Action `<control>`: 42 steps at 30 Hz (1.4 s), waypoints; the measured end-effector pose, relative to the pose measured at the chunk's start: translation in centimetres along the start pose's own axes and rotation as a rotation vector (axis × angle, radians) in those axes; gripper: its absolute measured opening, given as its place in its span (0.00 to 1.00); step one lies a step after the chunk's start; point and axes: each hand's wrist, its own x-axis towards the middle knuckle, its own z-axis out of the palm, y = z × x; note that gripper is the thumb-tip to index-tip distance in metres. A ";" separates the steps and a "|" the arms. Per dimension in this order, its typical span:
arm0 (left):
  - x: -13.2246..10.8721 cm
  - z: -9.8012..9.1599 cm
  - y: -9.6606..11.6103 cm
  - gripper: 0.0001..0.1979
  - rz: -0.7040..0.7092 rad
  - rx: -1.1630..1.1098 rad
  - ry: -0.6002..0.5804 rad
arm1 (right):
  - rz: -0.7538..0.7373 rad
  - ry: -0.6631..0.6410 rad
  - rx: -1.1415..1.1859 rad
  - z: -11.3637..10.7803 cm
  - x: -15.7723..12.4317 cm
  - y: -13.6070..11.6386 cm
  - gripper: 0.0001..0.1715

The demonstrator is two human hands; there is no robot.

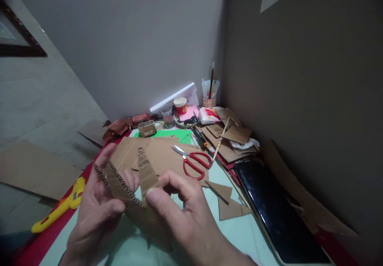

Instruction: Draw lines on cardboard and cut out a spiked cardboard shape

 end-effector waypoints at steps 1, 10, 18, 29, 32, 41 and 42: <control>0.0 -0.1 0.0 0.36 -0.027 -0.043 -0.020 | -0.022 0.005 -0.051 0.0 -0.1 -0.1 0.17; 0.1 -1.5 -0.4 0.12 -0.237 -0.283 -0.144 | -0.066 -0.042 -0.235 -0.1 -0.7 -0.3 0.18; -0.8 -0.9 1.1 0.09 -0.238 -0.149 -0.184 | 0.039 -0.121 -0.123 0.4 -0.4 -0.7 0.24; -1.0 0.5 0.8 0.16 -0.140 0.099 -0.090 | -0.052 -0.017 -0.184 0.5 -0.4 -0.5 0.25; -1.1 1.1 0.9 0.18 -0.123 0.131 -0.055 | -0.148 0.006 -0.185 0.6 -0.3 -0.3 0.24; -0.9 1.0 1.1 0.15 -0.123 0.271 -0.063 | -0.185 0.061 -0.310 0.5 -0.5 -0.6 0.23; -0.8 0.9 1.1 0.16 -0.125 0.290 -0.062 | -0.191 0.064 -0.315 0.5 -0.6 -0.5 0.23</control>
